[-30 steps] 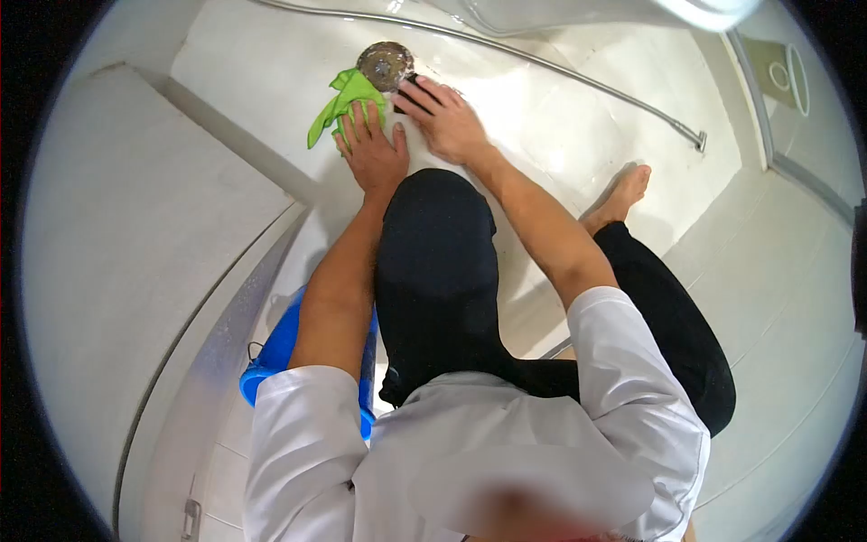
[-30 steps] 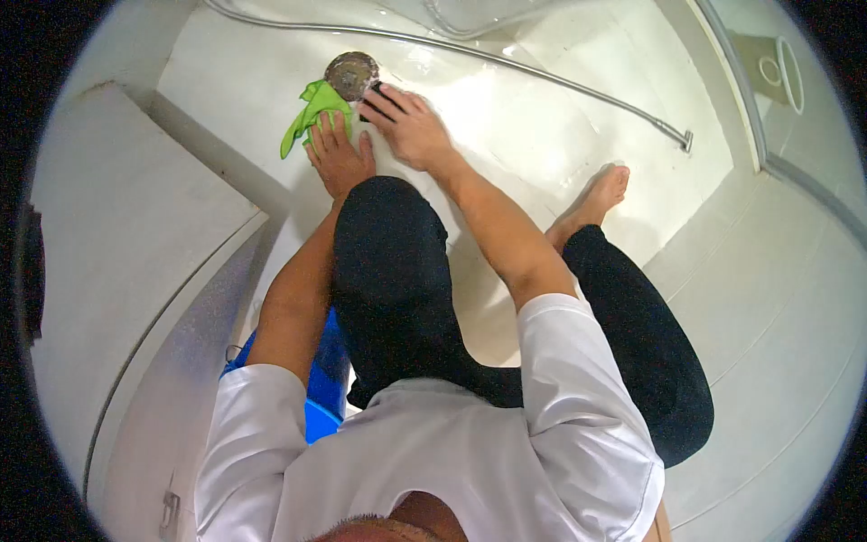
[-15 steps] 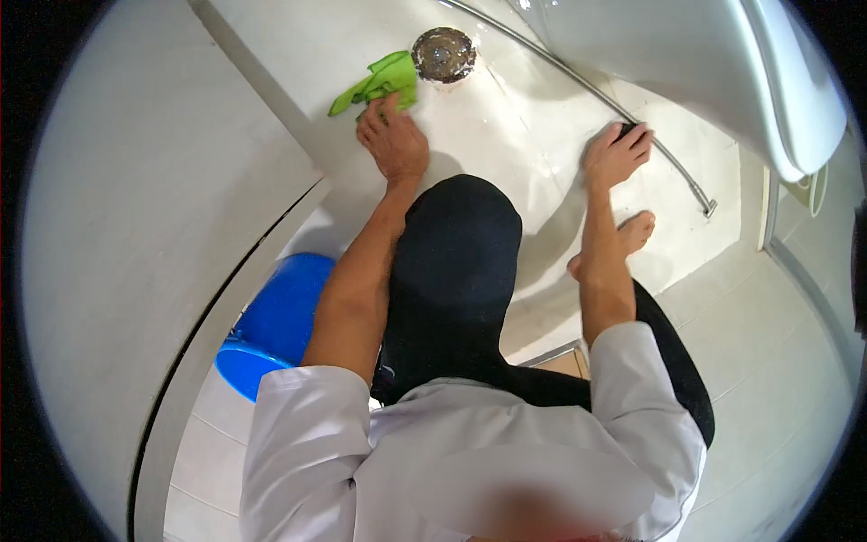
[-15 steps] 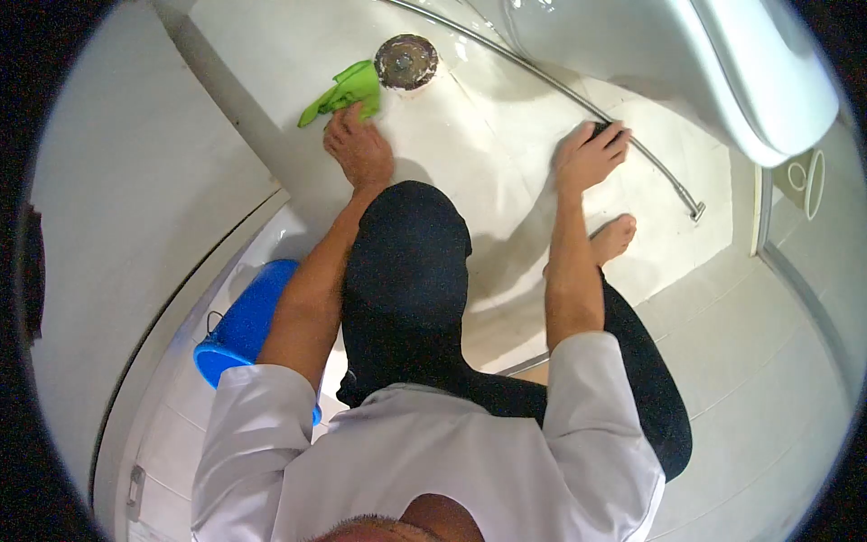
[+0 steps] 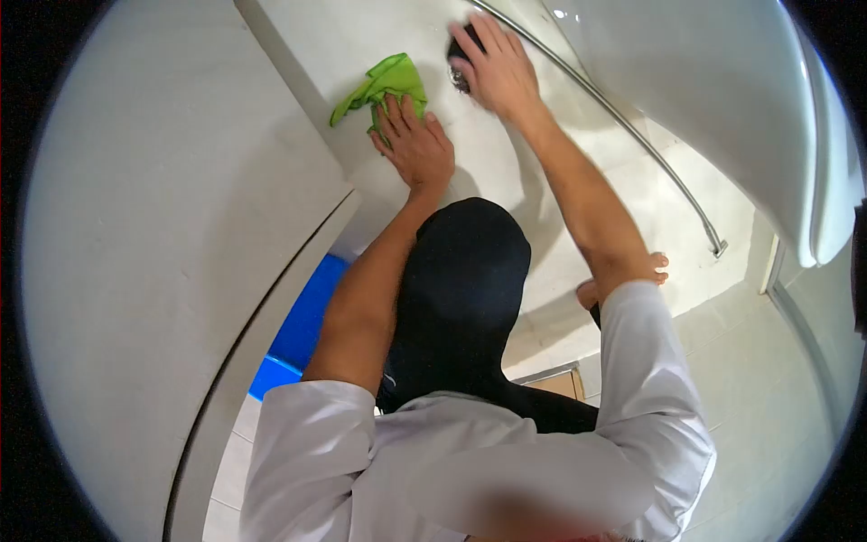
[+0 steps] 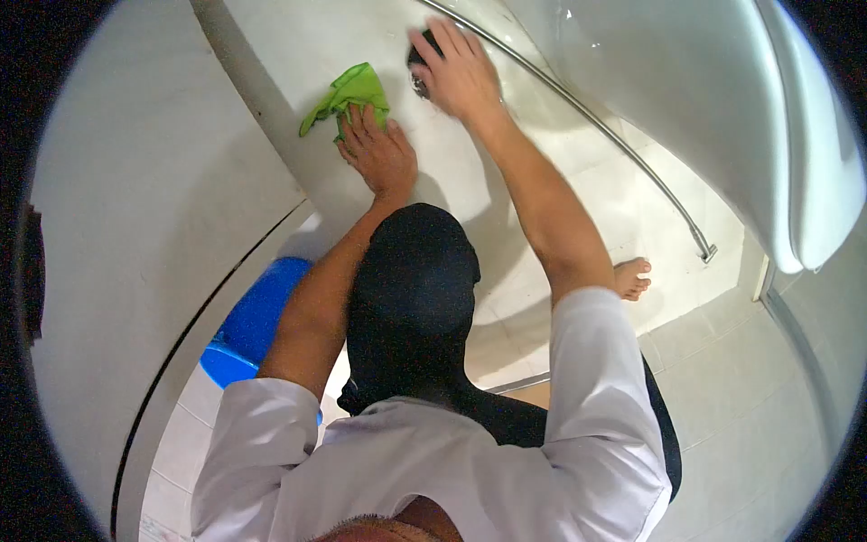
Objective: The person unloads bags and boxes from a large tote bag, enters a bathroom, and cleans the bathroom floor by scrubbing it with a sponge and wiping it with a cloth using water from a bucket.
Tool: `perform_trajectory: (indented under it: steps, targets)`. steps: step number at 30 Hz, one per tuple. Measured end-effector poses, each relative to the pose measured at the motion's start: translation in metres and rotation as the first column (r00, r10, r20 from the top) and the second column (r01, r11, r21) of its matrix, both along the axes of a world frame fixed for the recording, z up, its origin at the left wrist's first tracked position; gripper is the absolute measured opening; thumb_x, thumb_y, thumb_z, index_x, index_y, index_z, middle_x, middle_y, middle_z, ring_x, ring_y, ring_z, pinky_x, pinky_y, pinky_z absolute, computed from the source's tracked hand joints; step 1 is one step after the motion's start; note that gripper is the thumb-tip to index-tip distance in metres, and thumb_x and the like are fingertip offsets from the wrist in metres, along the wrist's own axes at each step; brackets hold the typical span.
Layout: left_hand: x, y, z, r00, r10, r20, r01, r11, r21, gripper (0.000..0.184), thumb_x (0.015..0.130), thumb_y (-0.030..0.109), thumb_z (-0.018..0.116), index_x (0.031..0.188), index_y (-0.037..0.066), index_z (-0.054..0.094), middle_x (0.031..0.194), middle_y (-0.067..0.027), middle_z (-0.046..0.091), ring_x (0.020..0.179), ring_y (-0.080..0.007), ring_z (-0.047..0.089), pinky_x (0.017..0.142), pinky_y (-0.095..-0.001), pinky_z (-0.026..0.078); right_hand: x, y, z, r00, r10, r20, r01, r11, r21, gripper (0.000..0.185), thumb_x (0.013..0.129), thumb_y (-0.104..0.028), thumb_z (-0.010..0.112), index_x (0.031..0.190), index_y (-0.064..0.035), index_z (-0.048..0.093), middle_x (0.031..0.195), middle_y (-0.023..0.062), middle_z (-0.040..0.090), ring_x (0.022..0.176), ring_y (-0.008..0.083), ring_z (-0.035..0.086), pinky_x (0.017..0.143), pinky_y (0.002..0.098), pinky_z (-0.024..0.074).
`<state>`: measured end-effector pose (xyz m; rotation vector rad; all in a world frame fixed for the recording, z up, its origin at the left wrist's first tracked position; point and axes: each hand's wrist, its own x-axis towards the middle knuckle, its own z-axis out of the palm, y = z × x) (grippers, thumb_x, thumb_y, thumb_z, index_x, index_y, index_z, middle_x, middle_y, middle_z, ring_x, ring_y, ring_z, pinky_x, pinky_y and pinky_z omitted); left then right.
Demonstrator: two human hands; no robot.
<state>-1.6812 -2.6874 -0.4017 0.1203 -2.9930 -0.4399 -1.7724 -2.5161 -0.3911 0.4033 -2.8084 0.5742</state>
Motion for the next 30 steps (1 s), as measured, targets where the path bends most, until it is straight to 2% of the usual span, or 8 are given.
perform_trajectory:
  steps: [4, 17, 20, 23, 24, 26, 29, 30]
  targets:
    - [0.005, 0.0, 0.0, 0.999, -0.004, 0.04, 0.004, 1.0, -0.019, 0.053, 0.103, 0.029, 0.047, 0.149, 0.004, 0.042, 0.161, -0.0209, 0.034, 0.15, -0.0433, 0.028, 0.118, -0.0669, 0.018, -0.063, -0.036, 0.007, 0.992, -0.059, 0.11, 0.066, 0.996, -0.056, 0.054, 0.101, -0.027, 0.055, 0.148, -0.0005, 0.048, 0.157, 0.0264, 0.04, 0.146, 0.0449, 0.033, 0.119, 0.0545, 0.0299]
    - [-0.003, -0.004, 0.015, 0.964, 0.025, 0.265, -0.022, 1.0, -0.014, 0.056, 0.103, 0.03, 0.046, 0.153, 0.003, 0.043, 0.164, -0.0187, 0.032, 0.153, -0.0399, 0.024, 0.122, -0.0641, 0.01, -0.148, -0.105, -0.007, 0.943, 0.32, -0.086, -0.324, 0.945, -0.033, 0.054, 0.089, -0.003, 0.056, 0.142, -0.0137, 0.058, 0.149, 0.005, 0.056, 0.142, 0.0309, 0.046, 0.116, 0.0497, 0.0391]
    - [0.001, -0.008, 0.007, 0.97, 0.007, 0.242, -0.006, 1.0, -0.007, 0.059, 0.101, 0.031, 0.05, 0.153, 0.003, 0.043, 0.161, -0.0207, 0.033, 0.151, -0.0428, 0.025, 0.121, -0.0673, 0.011, -0.243, -0.175, -0.015, 0.994, 0.047, -0.096, -0.056, 0.994, -0.092, 0.05, 0.097, -0.017, 0.054, 0.145, -0.0012, 0.052, 0.154, 0.0229, 0.047, 0.142, 0.0452, 0.04, 0.118, 0.0544, 0.0318]
    - [0.001, -0.011, 0.009, 0.966, -0.017, 0.26, 0.019, 1.0, -0.005, 0.063, 0.099, 0.033, 0.052, 0.154, 0.003, 0.041, 0.159, -0.0238, 0.034, 0.149, -0.0469, 0.026, 0.119, -0.0706, 0.011, -0.227, -0.241, -0.012, 0.916, 0.371, -0.156, -0.401, 0.875, -0.273, 0.036, 0.09, -0.007, 0.057, 0.126, -0.0063, 0.057, 0.129, 0.0174, 0.064, 0.125, 0.0334, 0.058, 0.11, 0.0519, 0.0418]
    - [0.006, -0.014, 0.005, 0.972, -0.046, 0.232, 0.045, 0.999, 0.012, 0.063, 0.099, 0.033, 0.052, 0.153, 0.002, 0.041, 0.159, -0.0247, 0.034, 0.149, -0.0478, 0.026, 0.119, -0.0711, 0.012, -0.199, -0.265, 0.013, 0.875, 0.351, 0.332, -0.162, 0.86, -0.484, 0.032, 0.093, -0.011, 0.058, 0.125, -0.003, 0.059, 0.129, 0.0185, 0.064, 0.125, 0.0341, 0.059, 0.116, 0.0489, 0.0377]
    - [0.004, -0.012, 0.002, 0.981, -0.084, 0.176, 0.079, 0.996, 0.037, 0.062, 0.099, 0.032, 0.052, 0.153, 0.002, 0.041, 0.159, -0.0256, 0.033, 0.148, -0.0488, 0.027, 0.119, -0.0716, 0.013, -0.188, -0.286, -0.021, 0.842, 0.515, -0.162, -0.539, 0.816, -0.209, 0.036, 0.095, -0.018, 0.059, 0.126, -0.0006, 0.065, 0.133, 0.0156, 0.064, 0.128, 0.0327, 0.057, 0.112, 0.0447, 0.0471]
    - [0.006, -0.01, 0.005, 0.959, -0.035, 0.281, 0.04, 0.999, -0.012, 0.06, 0.1, 0.033, 0.051, 0.151, 0.002, 0.042, 0.159, -0.0268, 0.033, 0.148, -0.0495, 0.026, 0.118, -0.0724, 0.012, -0.239, -0.272, 0.01, 0.726, 0.686, 0.054, -0.687, 0.726, 0.019, 0.043, 0.094, -0.021, 0.059, 0.131, -0.0005, 0.063, 0.133, 0.0145, 0.064, 0.129, 0.0304, 0.057, 0.108, 0.0435, 0.0501]
    - [0.006, -0.011, 0.003, 0.963, -0.032, 0.267, 0.032, 0.999, 0.005, 0.06, 0.101, 0.034, 0.051, 0.151, 0.003, 0.042, 0.16, -0.0268, 0.033, 0.149, -0.0494, 0.026, 0.118, -0.0728, 0.012, -0.259, -0.267, 0.018, 0.797, 0.593, 0.111, -0.543, 0.786, -0.296, 0.04, 0.092, -0.021, 0.058, 0.127, -0.0025, 0.066, 0.132, 0.0149, 0.065, 0.127, 0.0284, 0.058, 0.109, 0.0425, 0.0484]
